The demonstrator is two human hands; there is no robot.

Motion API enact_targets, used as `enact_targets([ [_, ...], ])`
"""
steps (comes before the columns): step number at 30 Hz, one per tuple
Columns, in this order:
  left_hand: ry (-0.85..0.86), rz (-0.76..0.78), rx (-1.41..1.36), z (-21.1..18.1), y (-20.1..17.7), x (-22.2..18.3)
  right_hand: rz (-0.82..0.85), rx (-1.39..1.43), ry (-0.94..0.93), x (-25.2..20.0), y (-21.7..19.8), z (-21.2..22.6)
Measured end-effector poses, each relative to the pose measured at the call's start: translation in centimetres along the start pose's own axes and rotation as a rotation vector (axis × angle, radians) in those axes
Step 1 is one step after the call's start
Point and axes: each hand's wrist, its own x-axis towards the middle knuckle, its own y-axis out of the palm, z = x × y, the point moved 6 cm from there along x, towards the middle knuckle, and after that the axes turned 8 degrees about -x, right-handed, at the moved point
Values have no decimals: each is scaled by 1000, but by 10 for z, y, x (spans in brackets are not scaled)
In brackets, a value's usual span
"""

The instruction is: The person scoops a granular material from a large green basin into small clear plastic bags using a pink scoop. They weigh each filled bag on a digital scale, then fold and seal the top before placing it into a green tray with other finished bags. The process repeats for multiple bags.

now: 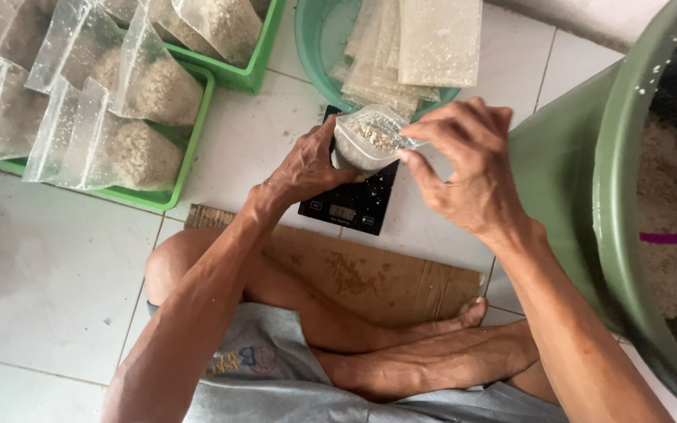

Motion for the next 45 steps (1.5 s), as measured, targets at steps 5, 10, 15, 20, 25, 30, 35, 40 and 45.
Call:
enact_targets([
  [5, 17, -50, -13, 2, -18, -13, -53, 46, 128, -19, -24, -2],
  [10, -22, -194, 94, 33, -62, -36, -33, 141, 423, -120, 13, -36],
  [15, 3, -313, 222, 37, -102, -67, 59, 164, 816, -200, 45, -31],
  [20, -151, -392, 250, 90, -120, -77, 69, 144, 950, -235, 60, -42],
  [25, -226, -427, 239, 94, -117, -70, 48, 106, 931, -230, 69, -41],
  [30, -159, -404, 260, 79, -109, -67, 69, 73, 924, -236, 76, -42],
  [35, -146, -393, 259, 84, -108, -63, 100, 96, 994, -238, 76, -45],
  [40, -155, -389, 249, 84, -108, -60, 88, 122, 1013, -258, 84, -54],
  [45, -175, -381, 247, 82, -109, -60, 75, 144, 1027, -259, 86, -56],
])
